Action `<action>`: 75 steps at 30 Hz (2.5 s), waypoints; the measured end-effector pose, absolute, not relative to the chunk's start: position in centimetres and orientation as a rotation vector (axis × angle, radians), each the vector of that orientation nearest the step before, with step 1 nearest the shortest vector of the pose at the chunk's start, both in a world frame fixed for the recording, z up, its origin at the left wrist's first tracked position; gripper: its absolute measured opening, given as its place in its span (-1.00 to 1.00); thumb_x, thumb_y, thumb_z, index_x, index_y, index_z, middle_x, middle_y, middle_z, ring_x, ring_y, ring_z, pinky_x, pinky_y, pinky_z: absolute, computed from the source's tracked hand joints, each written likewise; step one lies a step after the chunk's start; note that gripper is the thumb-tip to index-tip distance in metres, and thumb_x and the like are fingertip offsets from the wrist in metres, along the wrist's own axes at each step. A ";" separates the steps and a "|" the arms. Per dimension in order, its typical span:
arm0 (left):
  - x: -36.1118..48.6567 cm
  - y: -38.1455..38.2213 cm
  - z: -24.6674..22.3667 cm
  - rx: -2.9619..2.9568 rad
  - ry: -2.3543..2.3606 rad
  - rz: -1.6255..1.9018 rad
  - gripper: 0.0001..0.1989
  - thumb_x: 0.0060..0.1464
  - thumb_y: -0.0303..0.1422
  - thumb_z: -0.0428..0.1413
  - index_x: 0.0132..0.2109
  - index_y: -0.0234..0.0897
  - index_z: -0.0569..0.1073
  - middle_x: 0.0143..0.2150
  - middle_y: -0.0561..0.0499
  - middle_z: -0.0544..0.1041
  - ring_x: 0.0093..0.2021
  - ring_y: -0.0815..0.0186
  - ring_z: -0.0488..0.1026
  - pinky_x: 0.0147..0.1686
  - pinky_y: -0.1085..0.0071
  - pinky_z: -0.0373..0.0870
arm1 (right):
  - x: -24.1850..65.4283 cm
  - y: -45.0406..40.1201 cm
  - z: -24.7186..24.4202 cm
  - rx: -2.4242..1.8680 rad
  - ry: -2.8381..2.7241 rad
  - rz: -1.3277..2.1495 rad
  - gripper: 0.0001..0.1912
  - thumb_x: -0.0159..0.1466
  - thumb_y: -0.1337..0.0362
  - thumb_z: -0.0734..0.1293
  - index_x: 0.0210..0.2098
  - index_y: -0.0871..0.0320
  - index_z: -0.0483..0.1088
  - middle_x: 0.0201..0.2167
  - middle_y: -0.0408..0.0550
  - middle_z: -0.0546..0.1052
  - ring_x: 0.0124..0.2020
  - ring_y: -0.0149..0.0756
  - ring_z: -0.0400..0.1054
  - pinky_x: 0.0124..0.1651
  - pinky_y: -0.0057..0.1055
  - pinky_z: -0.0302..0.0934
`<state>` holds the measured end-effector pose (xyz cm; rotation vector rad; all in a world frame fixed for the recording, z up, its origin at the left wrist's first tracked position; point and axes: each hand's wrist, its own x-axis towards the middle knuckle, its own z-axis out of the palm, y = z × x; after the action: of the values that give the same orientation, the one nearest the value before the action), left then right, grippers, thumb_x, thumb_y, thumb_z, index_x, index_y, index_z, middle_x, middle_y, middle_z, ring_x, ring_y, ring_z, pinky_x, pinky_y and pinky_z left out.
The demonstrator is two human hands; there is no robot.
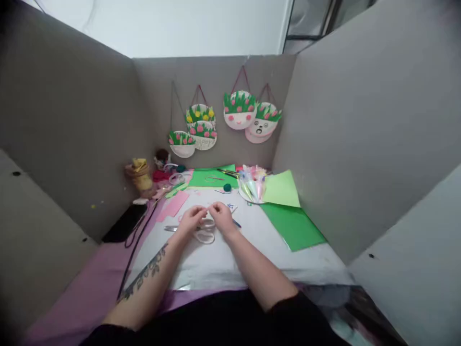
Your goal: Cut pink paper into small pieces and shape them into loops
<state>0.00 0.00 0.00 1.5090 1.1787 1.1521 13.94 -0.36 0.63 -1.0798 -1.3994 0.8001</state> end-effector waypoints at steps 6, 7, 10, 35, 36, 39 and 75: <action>-0.1 -0.4 0.3 1.562 1.194 1.224 -0.81 -0.05 -0.24 0.08 -0.45 -0.30 0.38 -0.55 0.13 0.32 -0.53 0.42 0.24 -0.51 0.51 0.17 | 13.7 0.0 -0.1 -1.076 -1.381 0.832 -0.83 0.07 0.22 0.28 -0.58 0.16 0.31 -0.62 -0.23 0.30 -0.51 -0.38 0.16 -0.40 -0.46 0.06; -0.1 -0.5 0.4 1.569 1.200 1.242 -0.81 -0.04 -0.25 0.08 -0.45 -0.29 0.38 -0.55 0.13 0.32 -0.51 0.41 0.25 -0.49 0.50 0.17 | 14.0 0.2 -0.2 -1.081 -1.362 0.834 -0.82 0.07 0.20 0.27 -0.58 0.16 0.30 -0.63 -0.24 0.28 -0.52 -0.38 0.15 -0.41 -0.46 0.06; -0.3 -0.4 0.6 1.577 1.222 1.277 -0.80 -0.03 -0.25 0.06 -0.47 -0.29 0.35 -0.56 0.14 0.30 -0.50 0.40 0.24 -0.46 0.49 0.17 | 14.7 0.7 -0.4 -1.100 -1.293 0.828 -0.79 0.11 0.15 0.24 -0.56 0.15 0.29 -0.65 -0.25 0.26 -0.54 -0.38 0.13 -0.41 -0.44 0.06; 0.0 -0.8 0.6 1.693 1.278 1.248 -0.77 0.00 -0.20 0.05 -0.45 -0.27 0.38 -0.55 0.11 0.35 -0.51 0.37 0.27 -0.48 0.47 0.20 | 13.1 0.4 -0.6 -1.083 -1.353 0.845 -0.77 0.09 0.18 0.30 -0.61 0.15 0.28 -0.64 -0.25 0.26 -0.52 -0.39 0.13 -0.39 -0.44 0.06; 0.0 -0.8 0.6 1.694 1.278 1.248 -0.78 0.00 -0.21 0.04 -0.45 -0.27 0.37 -0.55 0.11 0.34 -0.51 0.37 0.27 -0.48 0.47 0.19 | 13.0 0.3 -0.6 -1.083 -1.357 0.847 -0.78 0.08 0.19 0.30 -0.61 0.15 0.28 -0.64 -0.25 0.26 -0.52 -0.39 0.13 -0.39 -0.45 0.06; -0.1 -0.8 0.6 1.695 1.276 1.253 -0.79 0.01 -0.23 0.02 -0.45 -0.26 0.35 -0.55 0.13 0.31 -0.51 0.38 0.25 -0.47 0.47 0.18 | 13.2 0.5 -0.6 -1.084 -1.354 0.848 -0.77 0.08 0.18 0.31 -0.61 0.16 0.29 -0.64 -0.25 0.26 -0.53 -0.39 0.13 -0.40 -0.45 0.06; -0.3 -0.9 1.1 1.618 1.235 1.251 -0.77 -0.05 -0.19 0.10 -0.44 -0.30 0.41 -0.56 0.09 0.38 -0.52 0.38 0.28 -0.49 0.47 0.19 | 13.8 0.2 -0.2 -1.094 -1.470 0.774 -0.81 0.11 0.19 0.26 -0.55 0.16 0.33 -0.57 -0.18 0.34 -0.46 -0.34 0.21 -0.34 -0.43 0.12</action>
<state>-0.26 -0.90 1.05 1.6178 1.2348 1.2513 13.83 0.23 -0.24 -1.0936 -1.4698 0.7741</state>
